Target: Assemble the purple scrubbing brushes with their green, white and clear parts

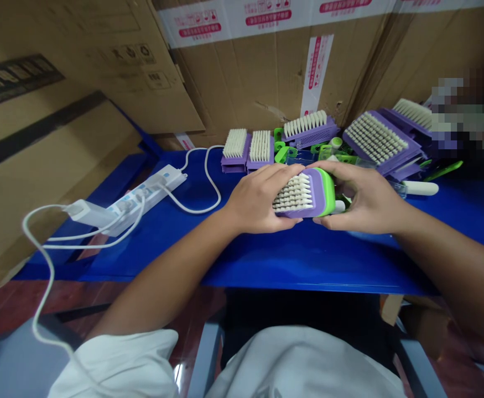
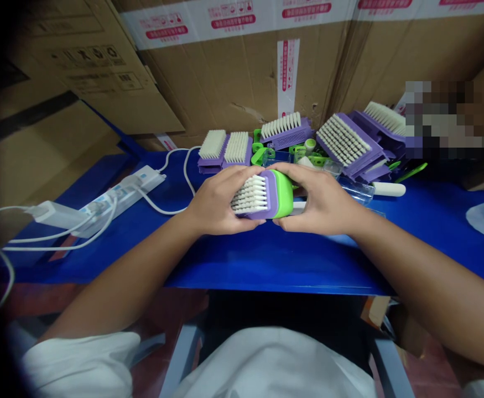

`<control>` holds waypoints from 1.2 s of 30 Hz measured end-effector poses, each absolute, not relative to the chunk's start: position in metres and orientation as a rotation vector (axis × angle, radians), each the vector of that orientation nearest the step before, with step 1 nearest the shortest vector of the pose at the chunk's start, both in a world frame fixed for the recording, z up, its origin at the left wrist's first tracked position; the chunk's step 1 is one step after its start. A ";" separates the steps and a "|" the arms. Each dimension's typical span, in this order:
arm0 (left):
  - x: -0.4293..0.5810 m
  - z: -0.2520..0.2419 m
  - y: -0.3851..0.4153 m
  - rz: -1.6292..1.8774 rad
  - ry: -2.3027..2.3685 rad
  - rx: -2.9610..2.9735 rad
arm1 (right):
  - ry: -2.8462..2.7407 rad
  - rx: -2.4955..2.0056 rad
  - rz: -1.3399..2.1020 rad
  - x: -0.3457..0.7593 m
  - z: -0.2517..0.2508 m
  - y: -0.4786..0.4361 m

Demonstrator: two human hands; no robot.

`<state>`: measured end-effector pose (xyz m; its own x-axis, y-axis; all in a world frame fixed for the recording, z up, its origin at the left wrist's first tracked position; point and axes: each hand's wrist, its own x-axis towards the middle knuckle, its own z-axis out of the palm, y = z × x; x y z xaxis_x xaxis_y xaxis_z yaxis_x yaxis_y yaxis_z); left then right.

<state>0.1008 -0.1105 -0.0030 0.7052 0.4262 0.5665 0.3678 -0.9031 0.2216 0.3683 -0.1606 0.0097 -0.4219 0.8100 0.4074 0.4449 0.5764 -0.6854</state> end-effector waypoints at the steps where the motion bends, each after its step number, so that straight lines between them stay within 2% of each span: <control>1: 0.101 -0.003 -0.111 0.961 0.660 2.822 | -2.069 -0.996 0.641 0.369 0.011 -0.161; 13: 0.100 -0.002 -0.111 0.962 0.637 2.834 | -2.090 -0.972 0.634 0.367 0.015 -0.162; 22: 0.101 -0.003 -0.108 1.000 0.642 2.937 | -2.188 -1.005 0.419 0.369 0.012 -0.162; 28: 0.099 -0.005 -0.106 1.121 0.571 3.050 | -2.212 -0.994 0.391 0.366 0.016 -0.164; 36: 0.099 -0.006 -0.106 1.111 0.583 3.077 | -2.226 -0.974 0.324 0.368 0.016 -0.165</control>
<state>0.0987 -0.1063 -0.0062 0.7174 0.2619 0.6456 0.3826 -0.9225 -0.0510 0.3681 -0.1651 0.0155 -0.4915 0.7230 0.4855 0.5548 0.6897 -0.4653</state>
